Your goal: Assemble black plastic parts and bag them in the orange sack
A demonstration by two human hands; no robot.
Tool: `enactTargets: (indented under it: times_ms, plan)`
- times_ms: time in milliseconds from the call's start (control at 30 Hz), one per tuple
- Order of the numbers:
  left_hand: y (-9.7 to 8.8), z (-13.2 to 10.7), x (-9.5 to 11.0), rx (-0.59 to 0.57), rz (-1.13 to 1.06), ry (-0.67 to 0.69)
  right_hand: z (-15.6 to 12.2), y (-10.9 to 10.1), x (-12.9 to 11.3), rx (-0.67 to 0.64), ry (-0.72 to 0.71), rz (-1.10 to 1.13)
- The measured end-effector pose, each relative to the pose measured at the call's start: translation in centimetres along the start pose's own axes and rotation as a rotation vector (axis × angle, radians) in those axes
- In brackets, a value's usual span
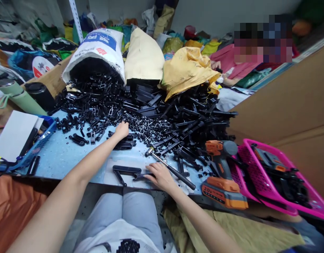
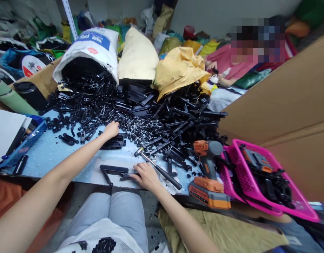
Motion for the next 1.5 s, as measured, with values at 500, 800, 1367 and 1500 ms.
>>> enactTargets:
  times_ms: [500,800,1367,1500]
  plan:
    - [-4.8,-7.9,-1.0,0.122,-0.003,0.172,19.4,4.1,12.0,-0.252,0.336,-0.221]
    - [-5.5,-22.2,-2.5,0.009,-0.105,0.265,17.8,1.8,11.7,-0.129,0.299,-0.18]
    - [-2.0,-23.2,-1.5,0.172,-0.128,0.477,2.1,1.6,-0.1,0.107,0.133,0.143]
    - [-1.7,-23.7,-2.2,0.253,-0.171,0.454,1.2,1.8,-0.3,0.13,0.144,0.21]
Point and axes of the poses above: each hand's wrist, its own z-axis towards the middle knuckle, its own y-axis out of the palm, x = y × z, the point moved 8 cm from there along z, towards the middle knuckle, and after that the axes turned 6 degrees about x, right-handed, at the moved point
